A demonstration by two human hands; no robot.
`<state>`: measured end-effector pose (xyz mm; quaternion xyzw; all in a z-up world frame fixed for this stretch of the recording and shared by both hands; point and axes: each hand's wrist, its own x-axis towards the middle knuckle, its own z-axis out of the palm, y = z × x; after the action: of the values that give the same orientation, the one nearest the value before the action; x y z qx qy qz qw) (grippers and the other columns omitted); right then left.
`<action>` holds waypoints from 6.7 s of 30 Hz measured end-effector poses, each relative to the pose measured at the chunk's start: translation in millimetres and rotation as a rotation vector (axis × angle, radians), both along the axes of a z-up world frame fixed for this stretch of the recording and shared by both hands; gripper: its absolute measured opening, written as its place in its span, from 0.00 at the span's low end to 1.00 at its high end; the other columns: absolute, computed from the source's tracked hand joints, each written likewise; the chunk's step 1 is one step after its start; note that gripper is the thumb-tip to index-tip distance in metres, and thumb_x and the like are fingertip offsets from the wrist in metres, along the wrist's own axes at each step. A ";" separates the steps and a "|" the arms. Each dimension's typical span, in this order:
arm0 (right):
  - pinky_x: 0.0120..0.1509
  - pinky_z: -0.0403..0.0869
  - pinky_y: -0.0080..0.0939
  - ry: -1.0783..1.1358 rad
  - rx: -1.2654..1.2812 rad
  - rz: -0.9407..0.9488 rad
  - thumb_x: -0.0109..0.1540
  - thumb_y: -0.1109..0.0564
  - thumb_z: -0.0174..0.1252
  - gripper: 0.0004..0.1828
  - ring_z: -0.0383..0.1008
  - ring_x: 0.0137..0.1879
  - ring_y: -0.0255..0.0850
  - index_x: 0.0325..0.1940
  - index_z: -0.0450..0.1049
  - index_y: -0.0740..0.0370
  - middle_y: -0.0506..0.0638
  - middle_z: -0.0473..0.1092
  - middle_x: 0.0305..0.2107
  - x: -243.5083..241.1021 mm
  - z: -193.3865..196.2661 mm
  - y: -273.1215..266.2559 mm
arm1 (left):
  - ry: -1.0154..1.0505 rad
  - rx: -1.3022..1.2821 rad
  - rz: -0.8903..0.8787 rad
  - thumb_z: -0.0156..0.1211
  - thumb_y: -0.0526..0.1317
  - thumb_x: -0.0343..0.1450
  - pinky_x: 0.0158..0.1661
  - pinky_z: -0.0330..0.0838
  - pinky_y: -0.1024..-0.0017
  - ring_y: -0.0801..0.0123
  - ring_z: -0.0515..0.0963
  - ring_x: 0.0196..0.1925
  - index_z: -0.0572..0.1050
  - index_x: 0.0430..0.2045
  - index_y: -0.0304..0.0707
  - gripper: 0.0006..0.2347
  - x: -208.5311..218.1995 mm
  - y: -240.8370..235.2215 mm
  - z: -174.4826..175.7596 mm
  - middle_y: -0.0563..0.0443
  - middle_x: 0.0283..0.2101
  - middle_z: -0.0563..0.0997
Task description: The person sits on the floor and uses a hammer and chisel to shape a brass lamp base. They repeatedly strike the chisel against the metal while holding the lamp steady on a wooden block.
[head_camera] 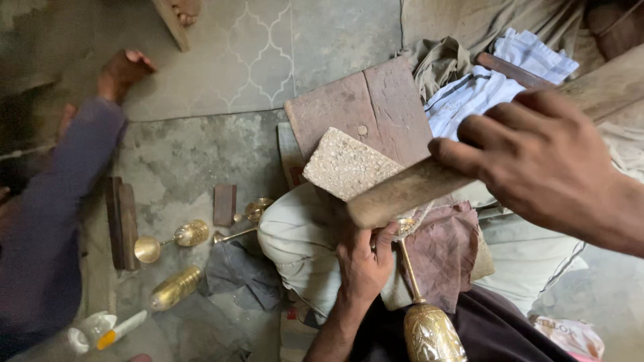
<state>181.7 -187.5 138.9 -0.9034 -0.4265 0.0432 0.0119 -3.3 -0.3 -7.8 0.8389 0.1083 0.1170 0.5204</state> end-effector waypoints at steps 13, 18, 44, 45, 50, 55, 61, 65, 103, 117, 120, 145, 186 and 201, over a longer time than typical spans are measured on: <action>0.49 0.76 0.50 0.417 0.404 -0.187 0.50 0.60 0.61 0.34 0.77 0.47 0.47 0.62 0.69 0.56 0.52 0.74 0.43 -2.5 8.1 6.3 | -0.091 -0.117 -0.006 0.61 0.39 0.77 0.35 0.84 0.70 0.63 0.88 0.39 0.72 0.43 0.29 0.10 3.7 1.6 9.2 0.46 0.40 0.84; 0.51 0.74 0.52 0.062 -0.009 -0.005 0.53 0.56 0.62 0.28 0.78 0.44 0.45 0.58 0.71 0.52 0.48 0.75 0.40 -2.0 3.1 5.0 | -0.035 -0.073 -0.027 0.62 0.39 0.76 0.34 0.83 0.70 0.63 0.88 0.38 0.74 0.40 0.30 0.09 3.4 3.0 12.4 0.45 0.38 0.84; 0.44 0.75 0.39 -0.101 -0.534 -0.023 0.66 0.44 0.53 0.22 0.77 0.40 0.38 0.64 0.66 0.43 0.44 0.74 0.40 -57.5 -9.6 -32.7 | -0.137 0.128 -0.126 0.67 0.39 0.72 0.32 0.78 0.62 0.53 0.84 0.33 0.76 0.38 0.32 0.09 8.5 11.2 21.5 0.40 0.34 0.83; 0.45 0.76 0.40 -0.076 -0.453 -0.052 0.61 0.45 0.56 0.26 0.77 0.40 0.39 0.65 0.67 0.42 0.45 0.75 0.41 -69.0 -13.7 -43.0 | -0.208 0.096 -0.157 0.68 0.40 0.71 0.33 0.79 0.62 0.52 0.84 0.34 0.74 0.38 0.30 0.12 12.6 15.6 25.4 0.38 0.35 0.82; 0.44 0.76 0.50 0.512 0.138 -0.014 0.50 0.24 0.64 0.40 0.79 0.45 0.49 0.59 0.71 0.43 0.46 0.77 0.45 -167.1 -41.3 -76.9 | -0.131 0.320 -0.040 0.62 0.38 0.75 0.36 0.77 0.60 0.58 0.82 0.34 0.76 0.37 0.34 0.05 77.7 58.8 37.8 0.45 0.33 0.82; 0.53 0.77 0.50 0.588 0.000 0.077 0.52 0.50 0.62 0.35 0.79 0.51 0.52 0.64 0.67 0.56 0.53 0.76 0.48 -231.0 -93.8 -78.5 | -0.385 0.778 -0.312 0.56 0.41 0.72 0.53 0.63 0.43 0.52 0.81 0.37 0.71 0.34 0.39 0.06 152.5 52.7 26.2 0.46 0.29 0.79; 0.49 0.76 0.52 0.768 0.015 -0.088 0.46 0.47 0.69 0.42 0.79 0.46 0.53 0.64 0.66 0.50 0.52 0.77 0.39 -240.0 -98.4 -90.1 | -0.089 0.782 -0.282 0.56 0.40 0.75 0.49 0.68 0.49 0.44 0.79 0.33 0.71 0.33 0.36 0.06 135.1 44.6 17.2 0.39 0.25 0.80; 0.49 0.75 0.51 0.919 0.052 -0.205 0.46 0.48 0.74 0.36 0.80 0.45 0.53 0.55 0.69 0.50 0.51 0.78 0.33 -235.8 -81.3 -103.1 | -0.122 0.803 -0.192 0.55 0.39 0.74 0.46 0.68 0.50 0.43 0.79 0.34 0.71 0.34 0.35 0.06 101.8 41.3 11.2 0.38 0.27 0.80; 0.46 0.72 0.50 0.382 0.614 -0.830 0.57 0.59 0.63 0.34 0.76 0.42 0.54 0.67 0.65 0.65 0.60 0.72 0.43 -132.0 -64.2 -129.9 | 0.084 0.301 -0.752 0.69 0.35 0.68 0.34 0.76 0.58 0.49 0.82 0.33 0.76 0.51 0.39 0.17 51.7 -7.2 64.6 0.41 0.30 0.77; 0.50 0.72 0.46 0.134 0.385 -0.620 0.54 0.63 0.62 0.34 0.74 0.42 0.48 0.66 0.72 0.57 0.52 0.73 0.41 -117.1 -42.9 -121.4 | 0.055 0.204 -0.619 0.65 0.31 0.71 0.36 0.79 0.63 0.52 0.86 0.40 0.74 0.50 0.35 0.14 38.2 -5.6 62.5 0.40 0.37 0.80; 0.44 0.73 0.45 0.279 0.417 -0.749 0.54 0.62 0.61 0.35 0.73 0.39 0.46 0.67 0.70 0.57 0.51 0.72 0.39 -114.8 -40.8 -112.3 | 0.063 0.202 -0.602 0.65 0.31 0.71 0.35 0.78 0.62 0.52 0.86 0.39 0.74 0.47 0.35 0.12 36.4 -5.7 62.3 0.40 0.36 0.80; 0.57 0.71 0.48 -0.044 0.261 -0.388 0.54 0.66 0.61 0.31 0.71 0.46 0.51 0.63 0.74 0.58 0.55 0.72 0.41 -103.6 -34.0 -111.7 | -0.046 0.275 -0.514 0.69 0.36 0.70 0.32 0.77 0.61 0.53 0.83 0.33 0.76 0.49 0.37 0.14 22.8 -0.5 48.2 0.43 0.32 0.79; 0.54 0.78 0.43 0.064 0.233 -0.260 0.58 0.72 0.52 0.25 0.77 0.50 0.51 0.61 0.72 0.70 0.64 0.73 0.47 -80.1 -18.0 -81.9 | -0.150 0.261 -0.469 0.64 0.43 0.74 0.16 0.64 0.73 0.75 0.69 0.20 0.70 0.51 0.47 0.13 8.4 0.3 7.7 0.56 0.24 0.67; 0.53 0.76 0.45 0.077 0.288 -0.266 0.53 0.79 0.49 0.30 0.76 0.52 0.57 0.61 0.65 0.79 0.69 0.70 0.46 -83.8 -9.3 -71.0 | -0.136 0.227 -0.461 0.64 0.44 0.75 0.17 0.66 0.75 0.76 0.70 0.21 0.72 0.51 0.49 0.12 3.2 0.0 -0.6 0.56 0.25 0.69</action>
<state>98.0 -258.5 129.6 -0.9385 -0.3043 0.0143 0.1627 -0.1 -0.3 -8.4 0.8846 -0.1347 0.0627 0.4421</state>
